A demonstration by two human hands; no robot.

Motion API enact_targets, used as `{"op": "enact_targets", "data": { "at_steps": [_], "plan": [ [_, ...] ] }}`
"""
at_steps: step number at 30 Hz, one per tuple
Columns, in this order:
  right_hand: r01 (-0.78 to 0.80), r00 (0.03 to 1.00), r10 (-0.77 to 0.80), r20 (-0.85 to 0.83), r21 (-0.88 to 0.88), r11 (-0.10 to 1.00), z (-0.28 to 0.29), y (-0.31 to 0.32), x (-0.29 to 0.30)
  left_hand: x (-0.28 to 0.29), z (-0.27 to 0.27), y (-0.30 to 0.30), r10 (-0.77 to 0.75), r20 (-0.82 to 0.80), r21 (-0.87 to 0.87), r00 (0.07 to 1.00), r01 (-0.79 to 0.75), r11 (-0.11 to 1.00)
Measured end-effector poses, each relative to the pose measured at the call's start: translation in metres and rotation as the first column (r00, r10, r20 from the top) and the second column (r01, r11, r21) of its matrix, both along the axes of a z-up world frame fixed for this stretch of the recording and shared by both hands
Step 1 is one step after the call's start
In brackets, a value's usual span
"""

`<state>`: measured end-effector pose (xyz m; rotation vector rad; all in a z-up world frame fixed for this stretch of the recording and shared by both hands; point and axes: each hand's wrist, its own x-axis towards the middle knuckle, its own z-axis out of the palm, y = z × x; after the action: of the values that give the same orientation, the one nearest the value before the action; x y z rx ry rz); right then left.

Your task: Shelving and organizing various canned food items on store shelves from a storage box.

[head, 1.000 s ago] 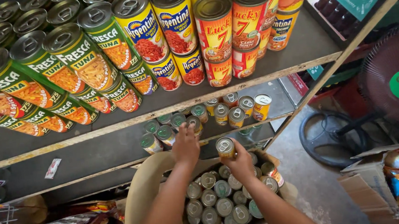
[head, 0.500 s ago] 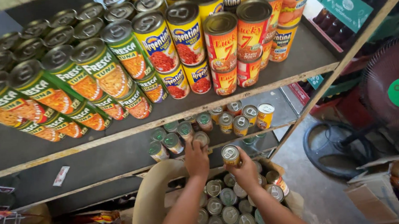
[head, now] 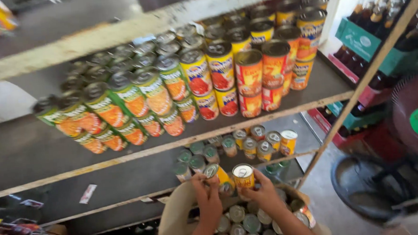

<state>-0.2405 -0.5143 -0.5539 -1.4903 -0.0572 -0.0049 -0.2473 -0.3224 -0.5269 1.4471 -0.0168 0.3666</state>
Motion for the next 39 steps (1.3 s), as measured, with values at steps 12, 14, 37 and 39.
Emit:
{"op": "enact_targets", "data": {
  "at_steps": [12, 14, 37, 39],
  "plan": [
    [-0.299, 0.949, 0.279, 0.147, 0.137, 0.945, 0.202, 0.046, -0.013, -0.026, 0.208, 0.033, 0.036, 0.075, -0.204, 0.997, -0.02, 0.979],
    [-0.285, 0.945, 0.266, 0.189, 0.079, 0.955, 0.255, 0.051, -0.019, -0.035, 0.261, 0.042, 0.006, 0.238, -0.134, 0.971, 0.027, 0.991],
    [0.291, 0.685, 0.144, 0.714, -0.449, 0.845, 0.55, 0.169, 0.146, 0.149, 0.504, 0.227, 0.185, 0.561, 0.323, 0.807, -0.419, 0.848],
    [0.282, 0.724, 0.195, 0.662, -0.541, 0.792, 0.549, 0.175, 0.158, 0.152, 0.507, 0.231, 0.149, 0.466, 0.371, 0.872, -0.345, 0.862]
  ]
}}
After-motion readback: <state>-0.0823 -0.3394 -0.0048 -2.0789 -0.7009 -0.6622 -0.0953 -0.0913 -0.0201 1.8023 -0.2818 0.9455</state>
